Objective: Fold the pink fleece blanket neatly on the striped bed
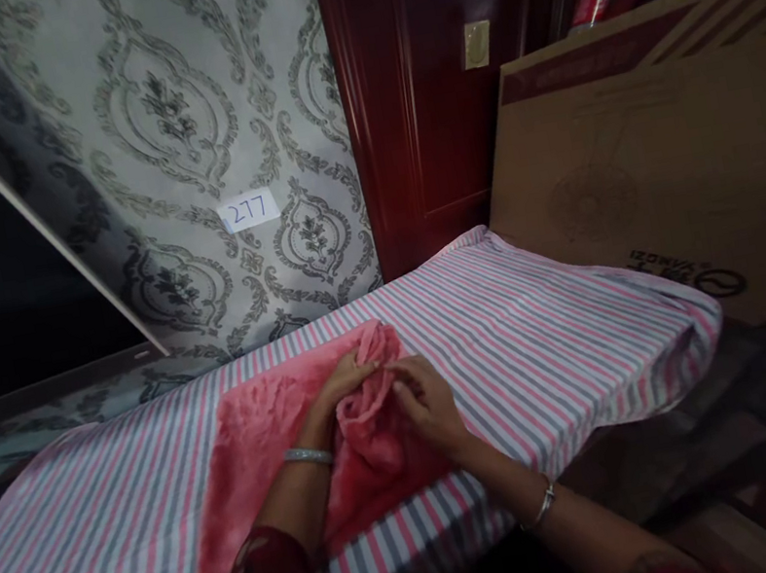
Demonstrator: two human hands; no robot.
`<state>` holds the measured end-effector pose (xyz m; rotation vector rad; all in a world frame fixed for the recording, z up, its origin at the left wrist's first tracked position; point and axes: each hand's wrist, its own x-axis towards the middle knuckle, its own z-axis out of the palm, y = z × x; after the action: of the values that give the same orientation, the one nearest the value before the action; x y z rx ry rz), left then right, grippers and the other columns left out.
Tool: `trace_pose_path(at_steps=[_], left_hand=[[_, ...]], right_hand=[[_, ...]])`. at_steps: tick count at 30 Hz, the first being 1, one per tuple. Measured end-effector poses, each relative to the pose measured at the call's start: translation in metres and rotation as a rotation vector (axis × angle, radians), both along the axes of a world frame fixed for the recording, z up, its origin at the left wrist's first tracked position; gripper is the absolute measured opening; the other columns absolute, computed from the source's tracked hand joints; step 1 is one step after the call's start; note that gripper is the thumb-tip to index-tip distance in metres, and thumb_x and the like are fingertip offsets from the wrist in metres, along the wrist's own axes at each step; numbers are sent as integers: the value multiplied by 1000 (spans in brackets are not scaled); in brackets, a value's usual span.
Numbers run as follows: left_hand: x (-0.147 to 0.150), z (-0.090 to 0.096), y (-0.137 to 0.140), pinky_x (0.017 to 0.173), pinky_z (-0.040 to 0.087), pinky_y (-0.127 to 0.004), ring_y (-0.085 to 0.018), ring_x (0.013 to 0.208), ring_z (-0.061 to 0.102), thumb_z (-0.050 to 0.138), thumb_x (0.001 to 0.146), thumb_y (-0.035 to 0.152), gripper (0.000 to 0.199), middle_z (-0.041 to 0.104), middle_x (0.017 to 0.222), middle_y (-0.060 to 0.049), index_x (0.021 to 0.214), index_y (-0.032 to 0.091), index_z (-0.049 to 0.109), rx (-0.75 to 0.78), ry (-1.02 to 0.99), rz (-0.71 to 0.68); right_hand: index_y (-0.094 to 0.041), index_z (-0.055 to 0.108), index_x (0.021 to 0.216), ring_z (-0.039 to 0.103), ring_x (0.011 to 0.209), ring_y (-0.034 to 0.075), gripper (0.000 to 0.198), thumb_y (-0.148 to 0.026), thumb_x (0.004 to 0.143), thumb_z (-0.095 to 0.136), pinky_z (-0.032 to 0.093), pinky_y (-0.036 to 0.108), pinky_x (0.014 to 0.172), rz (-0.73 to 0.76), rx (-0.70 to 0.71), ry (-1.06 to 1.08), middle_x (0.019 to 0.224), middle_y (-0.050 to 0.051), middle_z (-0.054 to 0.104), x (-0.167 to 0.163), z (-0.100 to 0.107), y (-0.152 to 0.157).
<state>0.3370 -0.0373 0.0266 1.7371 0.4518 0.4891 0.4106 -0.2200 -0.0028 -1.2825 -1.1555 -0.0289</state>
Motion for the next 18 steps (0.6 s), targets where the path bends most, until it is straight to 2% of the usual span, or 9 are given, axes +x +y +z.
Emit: trace_pose_path(at_steps=[4, 9, 11, 14, 18], left_hand=[[-9, 0, -1, 80, 54, -35, -27, 94, 68, 85, 61, 39, 47, 76, 97, -8, 100, 16, 73, -67, 18, -1], [-17, 2, -1, 81, 54, -35, -27, 93, 69, 84, 62, 39, 46, 77, 100, -8, 100, 16, 73, -110, 3, -20], [-17, 2, -1, 82, 54, -36, -26, 91, 69, 85, 59, 38, 45, 77, 97, -7, 97, 17, 73, -119, -11, -20], [-16, 2, -3, 83, 54, -37, -27, 93, 68, 84, 57, 36, 46, 77, 97, -7, 98, 18, 73, -137, -45, -47], [-18, 2, -7, 87, 53, -36, -25, 100, 67, 79, 63, 32, 45, 76, 102, -7, 106, 19, 72, -179, -100, -128]], right_hand=[[-18, 65, 112, 61, 87, 19, 32, -30, 85, 52, 54, 34, 77, -155, -44, 250, 110, 10, 65, 34, -20, 20], [-16, 60, 126, 62, 68, 15, 50, -28, 77, 53, 54, 31, 63, -64, -193, 464, 113, 12, 68, 61, -37, 49], [-18, 59, 129, 63, 69, 14, 52, -25, 77, 52, 54, 29, 63, -25, -226, 457, 113, 10, 69, 63, -36, 59], [-19, 59, 128, 65, 78, 16, 52, -20, 77, 51, 55, 30, 72, -12, -214, 362, 106, 7, 71, 60, -30, 66], [-18, 66, 117, 62, 93, 21, 40, -22, 81, 50, 53, 37, 84, -177, -91, 145, 107, 9, 67, 46, -13, 57]])
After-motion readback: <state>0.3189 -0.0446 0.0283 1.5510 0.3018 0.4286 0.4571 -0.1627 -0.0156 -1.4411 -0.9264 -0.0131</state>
